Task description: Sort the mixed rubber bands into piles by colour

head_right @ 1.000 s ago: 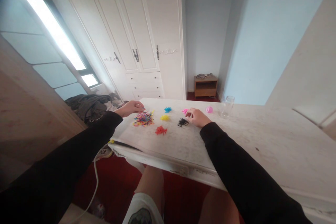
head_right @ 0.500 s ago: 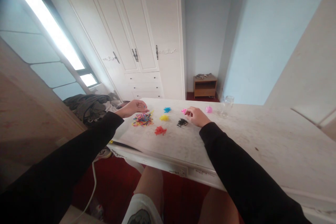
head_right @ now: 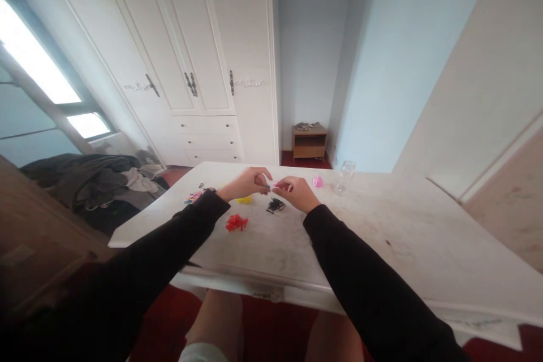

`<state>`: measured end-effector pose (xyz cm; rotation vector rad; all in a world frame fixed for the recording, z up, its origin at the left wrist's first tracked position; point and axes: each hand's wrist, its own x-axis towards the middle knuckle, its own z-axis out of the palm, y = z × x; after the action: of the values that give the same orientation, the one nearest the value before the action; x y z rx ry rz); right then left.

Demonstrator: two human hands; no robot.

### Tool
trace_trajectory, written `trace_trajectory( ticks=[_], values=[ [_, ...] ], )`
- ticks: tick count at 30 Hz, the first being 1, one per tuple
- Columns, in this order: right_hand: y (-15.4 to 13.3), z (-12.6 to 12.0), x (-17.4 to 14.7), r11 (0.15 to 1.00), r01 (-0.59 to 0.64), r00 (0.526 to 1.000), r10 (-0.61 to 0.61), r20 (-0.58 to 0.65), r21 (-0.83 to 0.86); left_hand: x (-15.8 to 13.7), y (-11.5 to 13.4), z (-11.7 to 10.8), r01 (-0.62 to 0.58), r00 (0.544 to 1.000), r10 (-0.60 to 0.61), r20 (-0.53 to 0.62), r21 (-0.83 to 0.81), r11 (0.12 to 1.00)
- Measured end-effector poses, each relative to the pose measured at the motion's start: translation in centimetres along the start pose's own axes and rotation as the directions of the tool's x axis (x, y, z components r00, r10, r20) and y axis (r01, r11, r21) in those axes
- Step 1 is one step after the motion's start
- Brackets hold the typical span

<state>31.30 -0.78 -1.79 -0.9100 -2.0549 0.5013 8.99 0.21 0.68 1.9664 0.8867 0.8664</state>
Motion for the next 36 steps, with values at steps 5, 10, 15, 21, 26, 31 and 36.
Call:
trace_trajectory(
  ticks=[5, 10, 15, 21, 26, 31, 36],
  values=[
    [0.6, -0.1, 0.3, 0.998, -0.03, 0.999, 0.029, -0.029, -0.048, 2.3, -1.4, 1.6, -0.096, 0.995, 0.096, -0.02, 0.017, 0.995],
    [0.5, 0.2, 0.4, 0.996, -0.041, 0.999, 0.042, 0.007, -0.081, 1.6, -1.3, 1.8, -0.152, 0.988, 0.157, -0.008, 0.215, 0.965],
    [-0.7, 0.7, 0.3, 0.995, -0.05, 0.997, 0.045, -0.064, -0.081, 1.2, -1.8, 1.1, -0.146, 0.987, 0.151, -0.055, 0.081, 0.986],
    [-1.5, 0.1, 0.2, 0.996, -0.072, 0.975, 0.059, -0.214, -0.057, 1.8, -2.5, 1.1, -0.017, 0.983, -0.069, -0.168, -0.467, 0.884],
    [-1.3, -0.1, 0.1, 0.997, -0.071, 0.968, 0.058, -0.245, -0.043, 1.3, -1.0, 0.8, 0.178, 0.946, -0.323, 0.032, -0.883, 0.435],
    [-1.4, 0.0, 0.0, 0.996, -0.086, 0.964, 0.074, -0.254, -0.037, 1.0, -0.4, 0.9, 0.279, 0.93, -0.356, 0.088, -0.799, 0.533],
    [-1.4, -0.1, 0.0, 0.993, -0.111, 0.957, 0.098, -0.272, -0.03, 0.7, -0.7, 1.2, 0.084, 0.988, -0.116, -0.1, -0.281, 0.956]
  ],
)
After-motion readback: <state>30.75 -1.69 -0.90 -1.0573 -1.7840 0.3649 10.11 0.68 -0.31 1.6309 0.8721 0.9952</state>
